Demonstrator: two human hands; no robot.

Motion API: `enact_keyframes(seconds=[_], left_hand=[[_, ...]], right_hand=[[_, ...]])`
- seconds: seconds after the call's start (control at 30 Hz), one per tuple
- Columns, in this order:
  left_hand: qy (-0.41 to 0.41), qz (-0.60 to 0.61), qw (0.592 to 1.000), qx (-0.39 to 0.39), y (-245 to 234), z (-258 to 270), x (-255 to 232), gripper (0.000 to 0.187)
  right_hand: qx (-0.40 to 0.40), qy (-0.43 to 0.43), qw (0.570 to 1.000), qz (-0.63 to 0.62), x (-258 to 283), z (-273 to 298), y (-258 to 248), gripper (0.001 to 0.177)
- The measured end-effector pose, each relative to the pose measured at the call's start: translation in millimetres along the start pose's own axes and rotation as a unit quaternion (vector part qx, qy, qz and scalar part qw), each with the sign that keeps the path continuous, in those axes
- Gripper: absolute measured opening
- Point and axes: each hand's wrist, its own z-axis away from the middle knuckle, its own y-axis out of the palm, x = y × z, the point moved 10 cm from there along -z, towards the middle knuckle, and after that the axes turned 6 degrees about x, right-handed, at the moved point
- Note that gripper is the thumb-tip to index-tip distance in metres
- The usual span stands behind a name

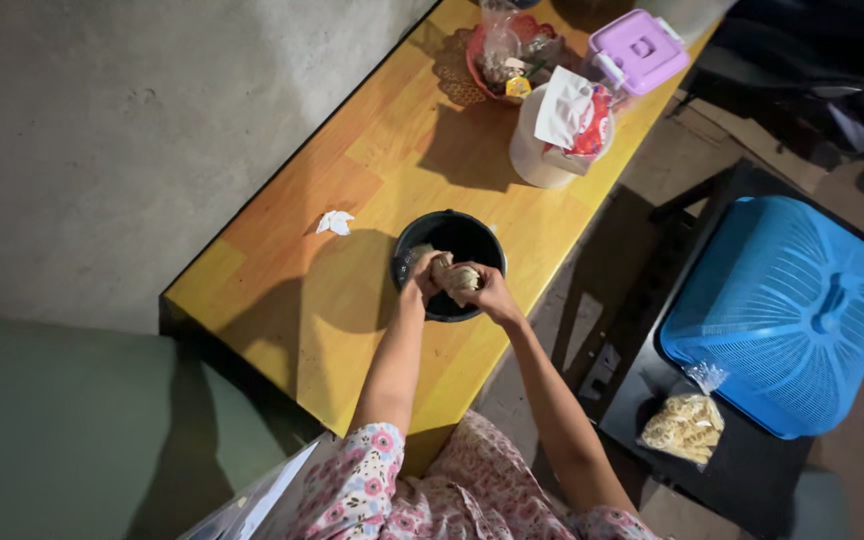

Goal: The person cleans a wooden table by repeatedly dipping a cloth into a bucket of water, wringing it, and wiping the surface. They move several containers and a basket aside to reach different areas, then return them after cleaning.

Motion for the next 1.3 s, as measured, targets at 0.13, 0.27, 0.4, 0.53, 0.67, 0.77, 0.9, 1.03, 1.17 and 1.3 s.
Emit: enact_keyframes(seconds=[0.13,0.27,0.4,0.53,0.67,0.77,0.9,1.03,1.17,1.3], left_hand=[[-0.009,-0.026,0.999,0.016,11,19,-26,0.069],[-0.026,-0.070,0.994,0.084,32,31,-27,0.069],[0.026,-0.152,0.981,0.115,39,29,-38,0.047],[0.069,-0.213,0.970,0.099,36,32,-46,0.053],[0.043,-0.244,0.966,0.075,43,42,-49,0.047],[-0.004,-0.232,0.971,0.061,43,42,-42,0.038],[0.021,-0.311,0.950,0.026,33,22,-48,0.033],[0.094,-0.367,0.925,0.020,30,-6,-52,0.026],[0.170,-0.518,0.833,-0.099,15,-9,-66,0.033],[0.200,-0.555,0.787,-0.181,7,-2,-74,0.050]], right_hand=[[-0.070,-0.122,0.989,0.053,31,-11,-28,0.033],[-0.143,-0.111,0.978,0.105,9,-40,-49,0.027],[-0.128,-0.062,0.988,0.056,-20,-77,-47,0.032],[-0.114,0.091,0.980,-0.134,-60,-76,-39,0.043],[0.003,0.098,0.962,-0.254,-50,-83,-15,0.057],[-0.008,0.082,0.982,-0.169,-44,-90,-28,0.051],[-0.070,0.155,0.981,0.090,-60,-100,-57,0.052],[-0.059,0.055,0.986,0.149,-49,-118,-62,0.040],[-0.102,0.025,0.957,0.271,-45,-129,-61,0.041],[-0.133,0.042,0.930,0.340,-48,-137,-59,0.049]])
